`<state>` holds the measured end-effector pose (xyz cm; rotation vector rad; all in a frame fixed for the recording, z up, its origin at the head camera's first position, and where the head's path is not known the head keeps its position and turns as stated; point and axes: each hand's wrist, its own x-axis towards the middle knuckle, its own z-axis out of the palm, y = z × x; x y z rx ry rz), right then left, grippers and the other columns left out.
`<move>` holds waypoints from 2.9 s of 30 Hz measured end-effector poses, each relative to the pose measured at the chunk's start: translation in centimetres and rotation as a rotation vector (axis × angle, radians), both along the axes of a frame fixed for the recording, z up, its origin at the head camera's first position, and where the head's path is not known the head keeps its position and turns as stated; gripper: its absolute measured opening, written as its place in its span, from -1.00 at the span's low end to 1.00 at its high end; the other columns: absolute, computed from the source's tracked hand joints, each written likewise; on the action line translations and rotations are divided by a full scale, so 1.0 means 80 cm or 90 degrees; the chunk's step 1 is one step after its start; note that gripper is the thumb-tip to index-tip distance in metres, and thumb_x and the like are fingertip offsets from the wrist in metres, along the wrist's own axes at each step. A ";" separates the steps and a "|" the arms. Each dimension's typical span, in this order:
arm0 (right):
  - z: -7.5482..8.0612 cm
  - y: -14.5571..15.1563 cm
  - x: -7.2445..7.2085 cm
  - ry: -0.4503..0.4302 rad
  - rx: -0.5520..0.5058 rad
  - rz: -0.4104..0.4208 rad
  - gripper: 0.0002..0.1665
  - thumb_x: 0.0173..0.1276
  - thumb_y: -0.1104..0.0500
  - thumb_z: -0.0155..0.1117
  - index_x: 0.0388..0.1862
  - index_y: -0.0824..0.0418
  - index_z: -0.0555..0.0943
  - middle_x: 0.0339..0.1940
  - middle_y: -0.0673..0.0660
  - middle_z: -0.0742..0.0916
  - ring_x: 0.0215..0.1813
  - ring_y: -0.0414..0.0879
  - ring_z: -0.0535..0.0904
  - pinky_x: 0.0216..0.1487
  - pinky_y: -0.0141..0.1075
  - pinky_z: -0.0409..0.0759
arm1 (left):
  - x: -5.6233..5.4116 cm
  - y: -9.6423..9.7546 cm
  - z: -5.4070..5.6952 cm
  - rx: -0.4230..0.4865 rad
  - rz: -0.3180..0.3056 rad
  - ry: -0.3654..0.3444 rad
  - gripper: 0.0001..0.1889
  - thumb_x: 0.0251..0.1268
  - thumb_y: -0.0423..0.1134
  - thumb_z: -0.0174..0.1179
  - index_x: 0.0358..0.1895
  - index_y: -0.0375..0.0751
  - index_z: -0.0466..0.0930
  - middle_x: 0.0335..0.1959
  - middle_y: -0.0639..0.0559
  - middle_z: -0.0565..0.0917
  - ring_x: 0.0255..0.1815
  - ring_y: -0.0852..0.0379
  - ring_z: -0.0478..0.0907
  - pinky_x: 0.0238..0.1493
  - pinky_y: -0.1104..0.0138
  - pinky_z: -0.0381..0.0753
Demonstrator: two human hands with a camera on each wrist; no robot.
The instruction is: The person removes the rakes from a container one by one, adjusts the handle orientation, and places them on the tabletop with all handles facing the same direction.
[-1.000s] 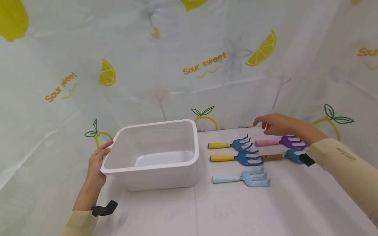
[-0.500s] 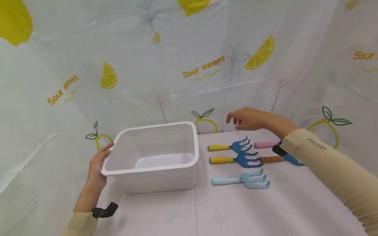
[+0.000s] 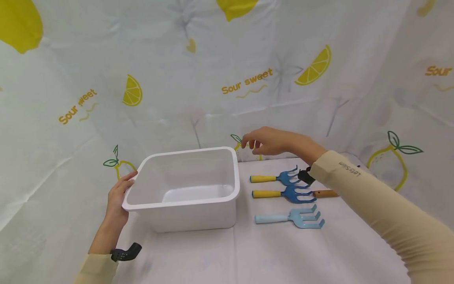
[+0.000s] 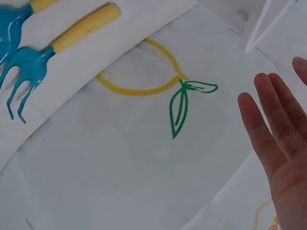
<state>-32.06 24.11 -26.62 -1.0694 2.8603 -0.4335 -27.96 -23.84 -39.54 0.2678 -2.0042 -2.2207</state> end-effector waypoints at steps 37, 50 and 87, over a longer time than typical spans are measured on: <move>-0.004 -0.153 -0.025 -0.068 -0.016 0.138 -0.64 0.47 0.13 0.32 0.21 0.03 0.60 0.05 0.04 0.75 0.12 -0.05 0.71 0.21 -0.13 0.64 | -0.001 -0.001 -0.002 0.002 -0.002 0.003 -0.55 0.62 -0.17 0.00 0.48 -0.06 0.45 0.44 0.24 0.44 0.18 0.32 0.55 0.05 0.50 0.63; -0.009 -0.189 -0.038 -0.103 -0.028 0.158 -0.65 0.49 0.12 0.29 0.22 0.06 0.60 0.11 0.14 0.74 0.17 -0.01 0.70 0.22 -0.13 0.63 | -0.003 -0.002 0.000 0.008 0.001 -0.005 -0.54 0.63 -0.20 -0.03 0.50 -0.10 0.43 0.41 0.22 0.45 0.21 0.27 0.53 0.06 0.51 0.61; -0.085 -0.274 -0.078 -0.130 0.051 0.183 -0.62 0.44 0.14 0.32 0.20 0.16 0.64 0.03 0.12 0.72 0.02 -0.06 0.62 0.09 -0.22 0.58 | -0.003 -0.002 0.000 -0.008 -0.001 -0.001 -0.54 0.63 -0.18 -0.03 0.50 -0.08 0.43 0.37 0.24 0.48 0.19 0.26 0.53 0.05 0.47 0.61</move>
